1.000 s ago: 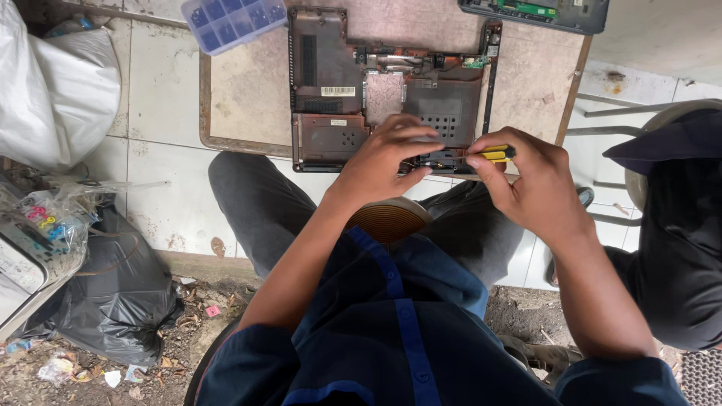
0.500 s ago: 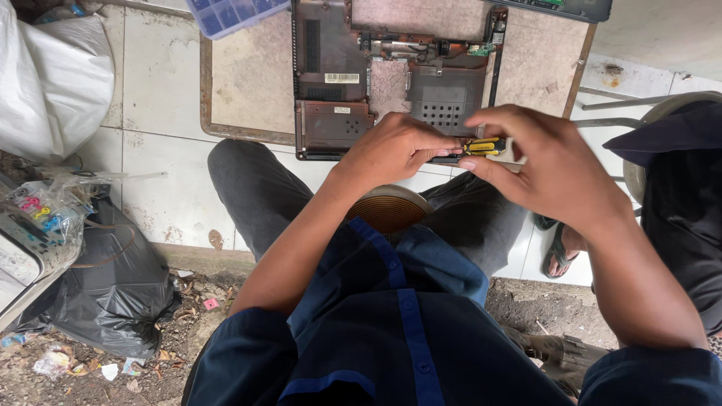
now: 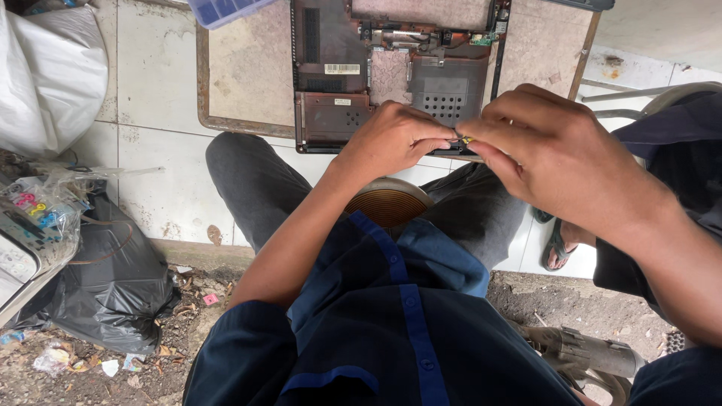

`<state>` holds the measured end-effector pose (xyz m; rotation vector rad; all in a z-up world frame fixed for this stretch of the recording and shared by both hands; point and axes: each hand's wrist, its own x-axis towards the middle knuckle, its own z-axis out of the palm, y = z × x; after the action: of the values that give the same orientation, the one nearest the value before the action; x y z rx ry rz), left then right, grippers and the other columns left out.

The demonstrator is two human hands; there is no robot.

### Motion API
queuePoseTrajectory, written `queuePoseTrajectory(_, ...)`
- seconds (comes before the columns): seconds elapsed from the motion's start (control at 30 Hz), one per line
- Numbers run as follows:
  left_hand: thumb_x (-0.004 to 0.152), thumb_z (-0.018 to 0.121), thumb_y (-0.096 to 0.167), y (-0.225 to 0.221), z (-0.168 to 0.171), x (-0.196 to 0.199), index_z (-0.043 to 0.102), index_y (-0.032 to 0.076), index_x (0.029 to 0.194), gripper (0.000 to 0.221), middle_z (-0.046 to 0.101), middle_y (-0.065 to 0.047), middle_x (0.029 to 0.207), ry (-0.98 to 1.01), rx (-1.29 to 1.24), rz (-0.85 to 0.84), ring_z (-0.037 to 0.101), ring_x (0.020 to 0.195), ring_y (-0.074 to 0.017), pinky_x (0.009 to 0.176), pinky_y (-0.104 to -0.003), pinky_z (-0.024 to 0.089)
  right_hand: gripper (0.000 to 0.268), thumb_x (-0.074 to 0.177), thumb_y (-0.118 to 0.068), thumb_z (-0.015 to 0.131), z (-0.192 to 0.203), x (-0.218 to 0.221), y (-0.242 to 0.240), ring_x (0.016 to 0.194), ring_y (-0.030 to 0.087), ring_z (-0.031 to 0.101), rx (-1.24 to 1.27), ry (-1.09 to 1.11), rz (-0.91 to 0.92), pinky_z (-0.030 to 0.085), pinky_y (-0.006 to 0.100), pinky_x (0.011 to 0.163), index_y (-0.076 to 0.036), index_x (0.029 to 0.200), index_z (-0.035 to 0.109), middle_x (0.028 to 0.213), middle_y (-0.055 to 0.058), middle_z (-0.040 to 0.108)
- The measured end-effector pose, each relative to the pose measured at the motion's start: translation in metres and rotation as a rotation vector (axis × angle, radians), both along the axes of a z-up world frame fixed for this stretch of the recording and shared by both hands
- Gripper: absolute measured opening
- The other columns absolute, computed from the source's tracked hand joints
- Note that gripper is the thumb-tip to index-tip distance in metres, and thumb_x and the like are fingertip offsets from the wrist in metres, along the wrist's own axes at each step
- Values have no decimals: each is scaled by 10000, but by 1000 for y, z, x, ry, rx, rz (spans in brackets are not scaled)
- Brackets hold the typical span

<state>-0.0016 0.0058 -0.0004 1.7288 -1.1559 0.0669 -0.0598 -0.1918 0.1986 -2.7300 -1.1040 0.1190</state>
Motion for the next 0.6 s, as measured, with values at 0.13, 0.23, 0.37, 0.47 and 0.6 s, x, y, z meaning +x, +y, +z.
queuePoseTrajectory(0.13,1008,787,141,1,-3,-1,839,108,1061,81,845,-41,951,16,-21,4,806,812,-227,715,-378,616,426,1059,-320,821,-5,-2,-1,872,283,718,-67,-66,-105,606,383,768,5,1329,768,1033,156,721)
queuePoseTrajectory(0.23,963,820,123,-1,-1,-2,823,136,1040,78,840,-7,937,98,-17,20,796,824,-222,742,-370,587,166,1061,-89,809,-4,-1,0,829,255,717,38,4,-74,582,373,715,13,1187,772,971,129,736)
queuePoseTrajectory(0.37,1018,755,128,-3,0,-1,813,97,1166,162,848,-51,1040,118,6,-21,829,907,-233,792,-384,638,324,967,12,748,3,0,4,1044,307,712,19,34,-18,628,418,957,-2,1291,761,1193,166,733)
queuePoseTrajectory(0.47,953,848,160,-6,-2,0,843,142,1061,110,843,-11,930,116,1,17,783,746,-185,691,-362,588,262,1054,-165,805,-6,-4,0,887,276,726,-4,3,-84,597,407,785,-9,1259,757,1059,128,751)
queuePoseTrajectory(0.6,900,895,118,-8,8,3,776,144,905,122,739,21,735,136,3,14,622,609,-138,627,-325,476,97,1066,73,729,-6,-1,-1,907,274,681,46,2,-28,580,401,762,-3,1126,741,1015,115,677)
